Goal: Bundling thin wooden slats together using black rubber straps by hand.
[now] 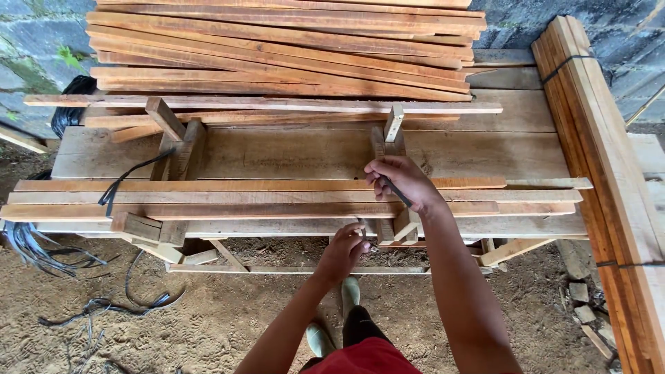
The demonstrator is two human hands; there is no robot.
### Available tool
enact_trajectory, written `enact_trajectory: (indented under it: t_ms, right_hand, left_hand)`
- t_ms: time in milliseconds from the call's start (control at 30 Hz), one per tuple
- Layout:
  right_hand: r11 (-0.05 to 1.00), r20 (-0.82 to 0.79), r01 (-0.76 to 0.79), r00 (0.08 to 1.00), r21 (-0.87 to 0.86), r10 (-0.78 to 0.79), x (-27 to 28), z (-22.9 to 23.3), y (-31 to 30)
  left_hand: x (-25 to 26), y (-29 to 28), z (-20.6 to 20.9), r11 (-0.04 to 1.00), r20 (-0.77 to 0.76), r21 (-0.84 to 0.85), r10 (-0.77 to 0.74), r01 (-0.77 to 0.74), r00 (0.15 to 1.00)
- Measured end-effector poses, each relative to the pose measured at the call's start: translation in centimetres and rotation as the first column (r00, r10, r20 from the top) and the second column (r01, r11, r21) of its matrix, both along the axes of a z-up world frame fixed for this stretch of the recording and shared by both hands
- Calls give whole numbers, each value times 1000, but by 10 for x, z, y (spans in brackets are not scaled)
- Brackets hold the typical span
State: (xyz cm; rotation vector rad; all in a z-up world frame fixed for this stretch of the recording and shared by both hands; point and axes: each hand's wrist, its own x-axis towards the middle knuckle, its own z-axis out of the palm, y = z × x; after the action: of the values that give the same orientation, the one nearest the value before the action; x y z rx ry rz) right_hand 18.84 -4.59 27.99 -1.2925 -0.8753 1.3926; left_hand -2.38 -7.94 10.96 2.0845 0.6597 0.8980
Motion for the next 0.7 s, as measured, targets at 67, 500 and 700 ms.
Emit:
enact_trajectory:
  t_ms: [67,500,700]
  right_hand:
    - [1000,-18,13,1000,-9,-13,4,-8,9]
    - [988,196,-114,972,-102,133,43,-47,62]
    - [988,425,-140,892,-66,154,81,-106,88]
  left_hand:
    - [-5,2,21,996,-25,-75,-50,48,998]
    - [36,72,79,781,313,-584,-33,220,949]
    - [58,110,78,834,229,-539,10,118,973]
